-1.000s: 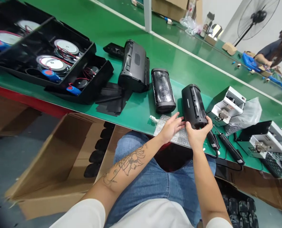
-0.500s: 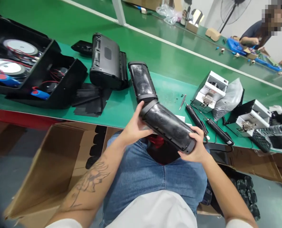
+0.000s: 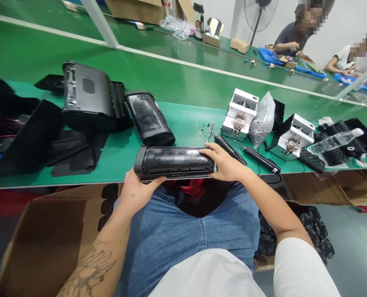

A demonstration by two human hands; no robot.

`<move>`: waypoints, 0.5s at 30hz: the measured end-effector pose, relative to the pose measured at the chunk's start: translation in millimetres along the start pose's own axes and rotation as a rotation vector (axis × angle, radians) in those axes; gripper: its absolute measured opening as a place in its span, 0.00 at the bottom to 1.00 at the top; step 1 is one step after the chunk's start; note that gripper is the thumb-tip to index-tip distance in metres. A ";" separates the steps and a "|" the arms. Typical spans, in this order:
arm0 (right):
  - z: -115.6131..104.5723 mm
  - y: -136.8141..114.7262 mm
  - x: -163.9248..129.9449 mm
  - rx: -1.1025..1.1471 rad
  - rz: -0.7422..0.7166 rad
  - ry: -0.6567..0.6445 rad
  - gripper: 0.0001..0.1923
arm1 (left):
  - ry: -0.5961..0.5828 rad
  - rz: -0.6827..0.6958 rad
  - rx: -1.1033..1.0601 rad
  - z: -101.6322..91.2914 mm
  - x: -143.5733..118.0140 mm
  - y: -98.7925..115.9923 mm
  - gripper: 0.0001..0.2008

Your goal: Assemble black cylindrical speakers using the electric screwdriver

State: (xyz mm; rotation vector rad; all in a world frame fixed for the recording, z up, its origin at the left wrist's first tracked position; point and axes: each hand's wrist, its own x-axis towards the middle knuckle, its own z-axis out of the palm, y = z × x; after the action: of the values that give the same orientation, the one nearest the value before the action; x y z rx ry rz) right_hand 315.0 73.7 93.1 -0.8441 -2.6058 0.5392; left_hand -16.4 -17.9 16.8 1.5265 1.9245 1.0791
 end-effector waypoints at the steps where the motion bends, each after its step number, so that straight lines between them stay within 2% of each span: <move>1: -5.8 2.0 -7.6 -0.055 0.059 0.030 0.37 | 0.010 -0.014 0.020 -1.8 -1.5 2.4 0.38; 3: -19.3 11.6 -32.4 -0.195 0.250 0.151 0.23 | 0.019 -0.035 0.055 -6.8 -5.3 7.4 0.36; 4: -25.9 18.9 -48.8 -0.265 0.371 0.227 0.21 | 0.010 -0.030 0.075 -9.3 -7.6 9.6 0.36; 6: -35.6 36.1 -84.5 -0.371 0.601 0.346 0.24 | -0.005 -0.004 0.104 -12.4 -13.6 12.7 0.41; 8: -38.2 52.9 -115.9 -0.442 0.760 0.349 0.27 | 0.070 0.066 0.133 -11.0 -22.4 15.5 0.47; 10: -34.6 65.3 -136.3 -0.482 0.834 0.298 0.28 | 0.282 0.259 0.171 -4.6 -34.2 21.0 0.46; 12: -29.6 70.7 -145.9 -0.513 0.845 0.253 0.27 | 0.492 0.577 0.178 6.4 -47.8 32.1 0.38; 13: -28.1 70.6 -148.3 -0.531 0.837 0.241 0.26 | 0.531 0.748 0.157 13.5 -54.4 40.2 0.33; 14: -27.8 68.6 -150.2 -0.552 0.825 0.236 0.25 | 0.512 0.900 0.117 21.8 -60.4 49.9 0.28; 15: -28.9 64.7 -152.3 -0.575 0.810 0.238 0.25 | 0.441 1.022 0.068 31.2 -65.5 61.0 0.24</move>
State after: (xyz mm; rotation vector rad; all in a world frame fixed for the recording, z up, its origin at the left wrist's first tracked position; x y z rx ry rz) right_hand 474.7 35.9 57.4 -2.0256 -2.1238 -0.1585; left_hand 61.9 -66.1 39.5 2.5778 1.3494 1.8812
